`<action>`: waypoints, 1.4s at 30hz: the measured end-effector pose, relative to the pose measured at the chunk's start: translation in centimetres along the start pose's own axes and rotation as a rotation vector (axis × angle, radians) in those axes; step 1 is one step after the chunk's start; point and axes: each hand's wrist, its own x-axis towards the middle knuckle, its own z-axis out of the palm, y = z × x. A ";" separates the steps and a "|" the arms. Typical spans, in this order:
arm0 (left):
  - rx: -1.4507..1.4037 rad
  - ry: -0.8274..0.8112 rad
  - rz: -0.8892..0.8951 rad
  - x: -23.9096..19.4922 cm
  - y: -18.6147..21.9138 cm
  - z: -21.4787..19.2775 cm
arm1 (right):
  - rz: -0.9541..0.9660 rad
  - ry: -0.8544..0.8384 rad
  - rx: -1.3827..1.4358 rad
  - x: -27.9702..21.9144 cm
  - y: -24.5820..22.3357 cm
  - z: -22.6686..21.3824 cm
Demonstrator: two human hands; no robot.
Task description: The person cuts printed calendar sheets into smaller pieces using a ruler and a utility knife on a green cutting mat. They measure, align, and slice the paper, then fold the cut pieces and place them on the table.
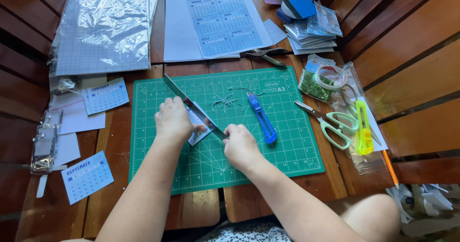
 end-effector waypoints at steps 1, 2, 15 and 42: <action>0.000 0.003 -0.002 -0.1 0.0 -0.1 | -0.004 0.001 0.000 -0.4 0.0 -0.8; -0.001 -0.006 0.008 -0.1 0.0 -0.1 | -0.037 0.045 0.086 -0.7 0.0 -1.6; -0.015 -0.140 -0.045 1.1 0.6 -2.2 | 0.154 0.519 0.092 -2.7 9.4 -7.5; -0.089 -0.228 -0.075 0.2 1.5 -2.7 | 0.225 0.522 -0.142 -1.5 10.5 -6.4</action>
